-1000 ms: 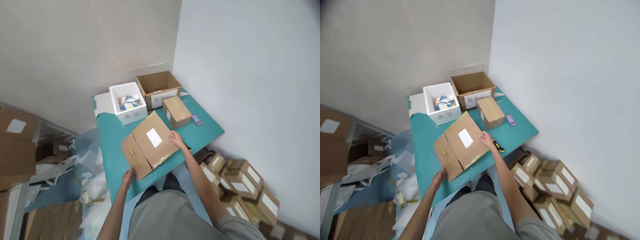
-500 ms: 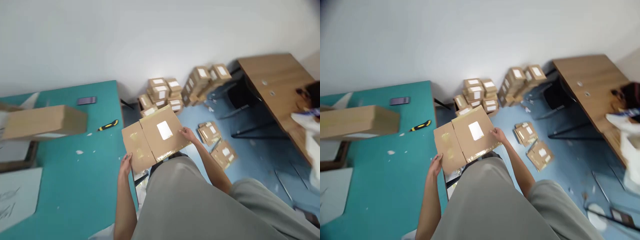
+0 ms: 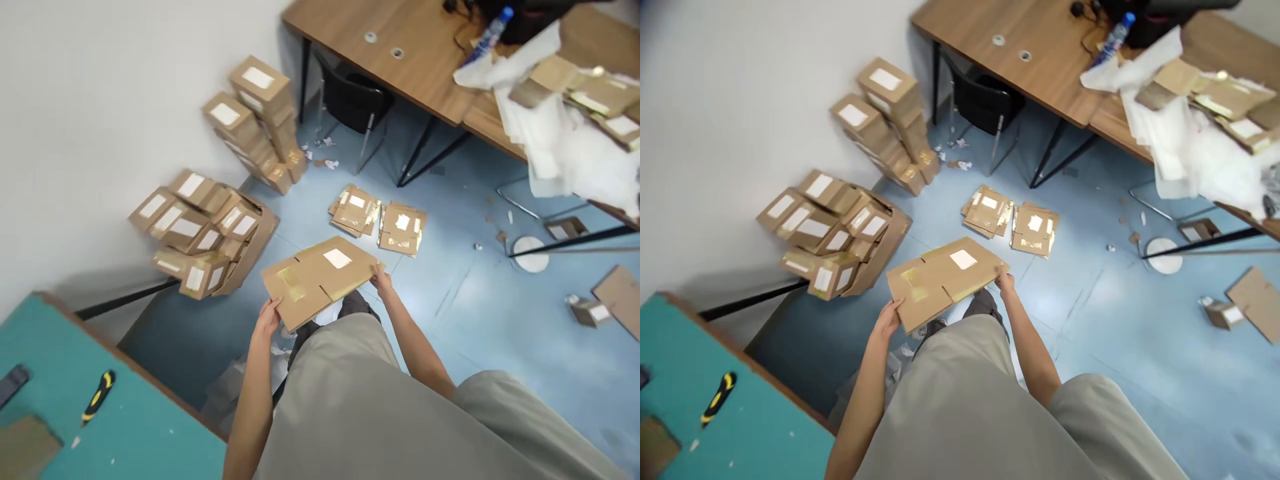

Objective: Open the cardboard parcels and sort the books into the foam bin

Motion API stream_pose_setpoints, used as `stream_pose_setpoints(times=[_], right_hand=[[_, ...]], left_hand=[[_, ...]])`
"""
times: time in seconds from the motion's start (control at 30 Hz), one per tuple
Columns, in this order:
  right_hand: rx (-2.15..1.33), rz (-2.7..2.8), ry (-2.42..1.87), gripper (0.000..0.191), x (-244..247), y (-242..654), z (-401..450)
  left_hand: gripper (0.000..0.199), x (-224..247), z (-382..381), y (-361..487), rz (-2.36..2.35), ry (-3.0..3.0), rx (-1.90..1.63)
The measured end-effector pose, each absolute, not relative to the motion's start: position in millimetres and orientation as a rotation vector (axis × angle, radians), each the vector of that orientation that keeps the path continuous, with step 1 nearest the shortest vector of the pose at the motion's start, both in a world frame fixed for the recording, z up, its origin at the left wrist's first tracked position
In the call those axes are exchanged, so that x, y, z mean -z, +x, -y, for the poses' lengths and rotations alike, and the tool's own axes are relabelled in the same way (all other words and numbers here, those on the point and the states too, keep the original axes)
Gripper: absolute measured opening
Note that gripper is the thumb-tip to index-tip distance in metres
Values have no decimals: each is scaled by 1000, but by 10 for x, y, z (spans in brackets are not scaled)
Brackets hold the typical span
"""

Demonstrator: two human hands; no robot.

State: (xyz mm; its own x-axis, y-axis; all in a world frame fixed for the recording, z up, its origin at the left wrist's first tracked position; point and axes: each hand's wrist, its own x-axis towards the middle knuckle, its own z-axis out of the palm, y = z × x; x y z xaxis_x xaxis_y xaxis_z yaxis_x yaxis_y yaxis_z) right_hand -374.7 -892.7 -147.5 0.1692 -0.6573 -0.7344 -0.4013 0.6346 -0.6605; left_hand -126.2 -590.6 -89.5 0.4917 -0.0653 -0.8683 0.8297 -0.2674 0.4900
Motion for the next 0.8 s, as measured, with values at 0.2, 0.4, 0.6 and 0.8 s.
stream_pose_setpoints(times=[0.2,0.4,0.6,0.8], right_hand=[[256,-1424,-453,58,1529,-4473,9003],[541,-1530,-293,65,1564,-4750,9135],[646,-1554,-374,95,1683,-5516,9693],[683,-1680,-560,94,2048,-6153,10559]], left_hand=[[34,1241,7974,-2094,-473,1604,1360],[33,1481,9122,-2699,-396,1591,1528],[23,1856,9797,-2648,-457,1746,1435],[37,2186,10312,-3065,-319,1690,1598]])
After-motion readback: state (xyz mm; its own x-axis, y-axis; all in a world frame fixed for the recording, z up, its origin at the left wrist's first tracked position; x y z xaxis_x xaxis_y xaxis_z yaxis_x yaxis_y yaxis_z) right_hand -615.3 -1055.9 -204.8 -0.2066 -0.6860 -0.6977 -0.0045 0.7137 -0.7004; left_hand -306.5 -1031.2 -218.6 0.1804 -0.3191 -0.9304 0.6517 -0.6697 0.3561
